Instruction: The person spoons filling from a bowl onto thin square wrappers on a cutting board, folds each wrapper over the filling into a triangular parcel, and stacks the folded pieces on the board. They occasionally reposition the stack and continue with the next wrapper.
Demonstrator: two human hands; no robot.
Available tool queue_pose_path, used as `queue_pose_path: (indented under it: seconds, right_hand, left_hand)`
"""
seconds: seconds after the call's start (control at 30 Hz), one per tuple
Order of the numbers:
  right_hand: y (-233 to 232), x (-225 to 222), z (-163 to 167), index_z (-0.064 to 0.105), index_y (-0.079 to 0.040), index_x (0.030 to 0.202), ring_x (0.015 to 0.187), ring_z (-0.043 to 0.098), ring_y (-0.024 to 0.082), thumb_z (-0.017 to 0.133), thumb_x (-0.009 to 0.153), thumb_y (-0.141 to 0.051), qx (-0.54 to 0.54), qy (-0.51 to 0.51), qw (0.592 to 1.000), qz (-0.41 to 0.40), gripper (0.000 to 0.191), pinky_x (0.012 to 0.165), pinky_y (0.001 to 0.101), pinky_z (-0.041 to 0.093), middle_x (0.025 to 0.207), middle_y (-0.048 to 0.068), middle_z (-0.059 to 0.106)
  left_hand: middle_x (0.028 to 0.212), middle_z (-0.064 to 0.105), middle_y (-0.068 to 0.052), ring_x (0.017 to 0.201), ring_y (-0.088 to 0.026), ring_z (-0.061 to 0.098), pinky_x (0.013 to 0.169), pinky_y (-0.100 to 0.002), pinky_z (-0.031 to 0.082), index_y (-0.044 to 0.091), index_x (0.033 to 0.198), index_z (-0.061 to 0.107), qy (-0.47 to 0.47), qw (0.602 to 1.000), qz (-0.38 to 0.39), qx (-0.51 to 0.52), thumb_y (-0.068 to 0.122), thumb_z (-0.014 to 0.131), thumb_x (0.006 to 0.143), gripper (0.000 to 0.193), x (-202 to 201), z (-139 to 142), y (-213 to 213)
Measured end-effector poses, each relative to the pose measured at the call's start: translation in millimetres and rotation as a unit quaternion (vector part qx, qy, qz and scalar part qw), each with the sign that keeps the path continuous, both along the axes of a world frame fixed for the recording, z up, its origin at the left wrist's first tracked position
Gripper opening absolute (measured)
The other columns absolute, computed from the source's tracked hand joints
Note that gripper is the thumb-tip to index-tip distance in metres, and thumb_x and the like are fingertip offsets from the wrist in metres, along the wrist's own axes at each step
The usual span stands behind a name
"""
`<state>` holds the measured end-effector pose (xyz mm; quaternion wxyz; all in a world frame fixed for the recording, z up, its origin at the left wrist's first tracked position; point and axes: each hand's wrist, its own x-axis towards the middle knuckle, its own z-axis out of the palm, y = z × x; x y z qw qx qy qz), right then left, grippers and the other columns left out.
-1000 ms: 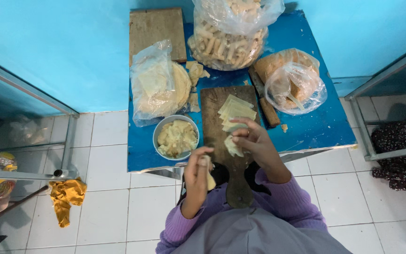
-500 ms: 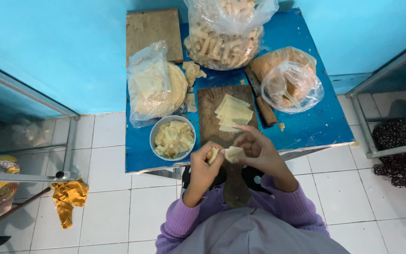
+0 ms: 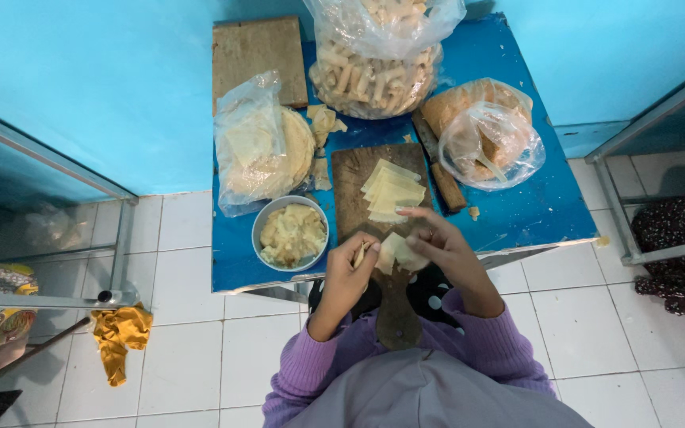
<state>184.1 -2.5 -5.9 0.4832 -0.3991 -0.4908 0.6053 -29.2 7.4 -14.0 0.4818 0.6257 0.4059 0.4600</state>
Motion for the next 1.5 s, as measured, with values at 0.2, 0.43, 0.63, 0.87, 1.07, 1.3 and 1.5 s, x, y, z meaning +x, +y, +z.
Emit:
queue_pose_path:
  seconds: [0.2, 0.43, 0.63, 0.87, 1.07, 1.3, 1.5]
  right_hand:
    - [6.0, 9.6, 22.9, 0.049, -0.01, 0.145, 0.077, 0.062, 0.006, 0.071, 0.088, 0.0, 0.052, -0.107, 0.992, 0.05, 0.062, 0.063, 0.0212, 0.049, 0.087, 0.001, 0.067]
    - [80.1, 8.9, 59.4, 0.058, -0.016, 0.148, 0.067, 0.062, 0.011, 0.072, 0.092, -0.003, 0.097, -0.337, 0.935, 0.055, 0.059, 0.059, 0.0264, 0.048, 0.082, 0.009, 0.07]
    - [111.8, -10.4, 48.0, 0.056, -0.007, 0.146, 0.113, 0.074, 0.024, 0.068, 0.1, -0.012, 0.369, -0.31, 0.869, -0.115, 0.048, 0.085, 0.0334, 0.062, 0.143, 0.017, 0.067]
    - [57.1, 8.4, 16.3, 0.062, -0.005, 0.133, 0.095, 0.068, 0.038, 0.074, 0.084, -0.003, 0.283, -0.489, 0.801, -0.198, 0.05, 0.08, 0.0446, 0.053, 0.103, 0.017, 0.071]
    - [52.7, 4.8, 0.5, 0.065, -0.005, 0.13, 0.088, 0.069, 0.033, 0.073, 0.087, 0.0, 0.27, -0.462, 0.805, -0.255, 0.044, 0.077, 0.0434, 0.054, 0.093, 0.014, 0.07]
    - [48.3, 1.6, 4.3, 0.065, -0.002, 0.122, 0.086, 0.069, 0.033, 0.077, 0.085, 0.0, 0.281, -0.456, 0.792, -0.293, 0.039, 0.075, 0.0398, 0.055, 0.097, 0.017, 0.07]
    - [-21.9, -31.6, 18.3, 0.067, -0.008, 0.111, 0.093, 0.077, 0.019, 0.087, 0.081, -0.01, 0.345, -0.313, 0.866, -0.18, 0.035, 0.081, 0.0305, 0.06, 0.11, 0.012, 0.076]
  left_hand:
    - [0.083, 0.068, -0.007, 0.073, -0.013, 0.065, 0.067, -0.027, 0.05, 0.0, 0.102, 0.068, 0.042, 0.995, 0.052, 0.076, 0.007, 0.067, 0.096, 0.01, -0.8, 12.5, -8.0]
    - [0.094, 0.065, -0.01, 0.086, -0.017, 0.063, 0.077, -0.03, 0.05, 0.001, 0.108, 0.067, 0.033, 0.989, 0.113, 0.093, 0.006, 0.067, 0.095, 0.014, -6.9, 18.8, -19.1]
    - [0.086, 0.052, -0.004, 0.076, -0.016, 0.05, 0.07, -0.028, 0.041, 0.002, 0.116, 0.066, -0.028, 0.996, 0.081, 0.021, 0.009, 0.063, 0.1, 0.018, -10.5, 1.6, -25.7]
    - [0.1, 0.045, -0.002, 0.095, -0.012, 0.045, 0.088, -0.023, 0.036, 0.001, 0.132, 0.058, -0.211, 0.975, -0.037, -0.064, 0.036, 0.034, 0.104, 0.05, -19.3, -9.1, -29.3]
    - [0.101, 0.041, -0.004, 0.086, -0.011, 0.041, 0.075, -0.022, 0.032, 0.0, 0.146, 0.057, -0.208, 0.965, -0.05, -0.154, 0.014, 0.047, 0.091, 0.057, -20.1, -1.8, -35.4]
    - [0.106, 0.065, -0.006, 0.095, -0.007, 0.063, 0.08, -0.022, 0.051, 0.0, 0.121, 0.054, -0.283, 0.955, -0.008, -0.087, -0.008, 0.063, 0.097, 0.027, -15.0, -23.5, -28.6]
    - [0.086, 0.043, 0.006, 0.08, -0.002, 0.042, 0.071, -0.02, 0.035, 0.001, 0.107, 0.053, -0.276, 0.956, 0.092, -0.045, -0.003, 0.072, 0.104, 0.02, -5.8, -50.0, -25.8]
